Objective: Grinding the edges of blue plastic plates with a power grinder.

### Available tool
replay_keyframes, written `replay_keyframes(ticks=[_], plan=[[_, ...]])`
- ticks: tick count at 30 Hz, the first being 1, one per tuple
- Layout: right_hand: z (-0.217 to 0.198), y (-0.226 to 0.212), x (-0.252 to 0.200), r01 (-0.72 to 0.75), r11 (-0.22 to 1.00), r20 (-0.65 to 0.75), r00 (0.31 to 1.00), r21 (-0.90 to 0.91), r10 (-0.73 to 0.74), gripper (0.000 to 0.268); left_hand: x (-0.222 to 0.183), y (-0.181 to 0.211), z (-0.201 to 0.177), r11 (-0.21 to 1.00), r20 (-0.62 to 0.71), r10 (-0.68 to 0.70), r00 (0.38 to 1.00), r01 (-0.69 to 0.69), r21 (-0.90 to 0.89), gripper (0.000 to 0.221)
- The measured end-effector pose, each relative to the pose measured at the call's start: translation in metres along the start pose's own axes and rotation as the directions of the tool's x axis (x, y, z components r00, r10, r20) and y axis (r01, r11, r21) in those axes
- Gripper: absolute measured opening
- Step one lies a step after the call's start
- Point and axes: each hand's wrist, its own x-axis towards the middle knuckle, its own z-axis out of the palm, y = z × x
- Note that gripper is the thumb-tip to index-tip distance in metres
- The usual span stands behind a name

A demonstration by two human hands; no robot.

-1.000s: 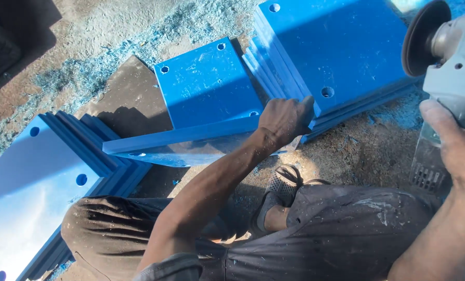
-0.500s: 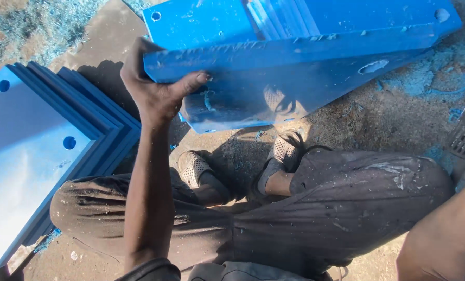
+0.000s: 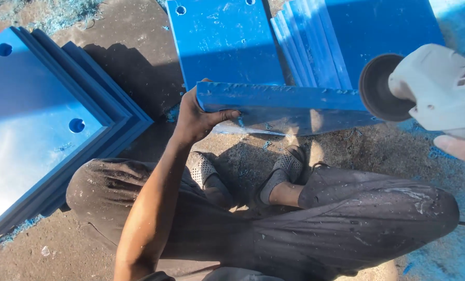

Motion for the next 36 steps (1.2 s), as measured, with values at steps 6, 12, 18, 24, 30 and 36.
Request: replay_keyframes(ticks=[6, 12, 18, 24, 30, 36], plan=[[-0.006, -0.276, 0.033, 0.054, 0.998, 0.08, 0.996, -0.046, -0.05, 0.071, -0.001, -0.008, 0.007, 1.0, -0.013, -0.013, 1.0, 0.013, 0.014, 0.05], [-0.001, -0.391, 0.067, 0.252, 0.916, 0.051, 0.967, -0.313, -0.248, 0.083, 0.004, -0.001, 0.011, 0.999, -0.04, 0.002, 0.999, 0.0, 0.036, 0.063], [0.0, -0.465, 0.097, 0.263, 0.721, 0.216, 0.963, -0.641, -0.159, 0.087, 0.007, -0.024, 0.013, 0.993, -0.042, 0.097, 0.994, -0.095, 0.065, 0.068], [-0.004, -0.405, 0.083, 0.386, 0.801, 0.134, 0.92, -0.457, -0.367, 0.077, 0.011, -0.008, 0.014, 0.995, -0.027, -0.058, 0.998, 0.06, 0.078, 0.076], [0.002, -0.439, 0.096, 0.29, 0.809, 0.133, 0.957, -0.511, -0.259, 0.082, 0.012, -0.024, 0.015, 0.997, -0.043, 0.046, 0.998, -0.044, 0.056, 0.082], [0.005, -0.419, 0.106, 0.307, 0.774, 0.186, 0.952, -0.554, -0.244, 0.082, 0.013, -0.018, 0.016, 0.995, -0.038, -0.006, 0.999, 0.009, 0.095, 0.083]])
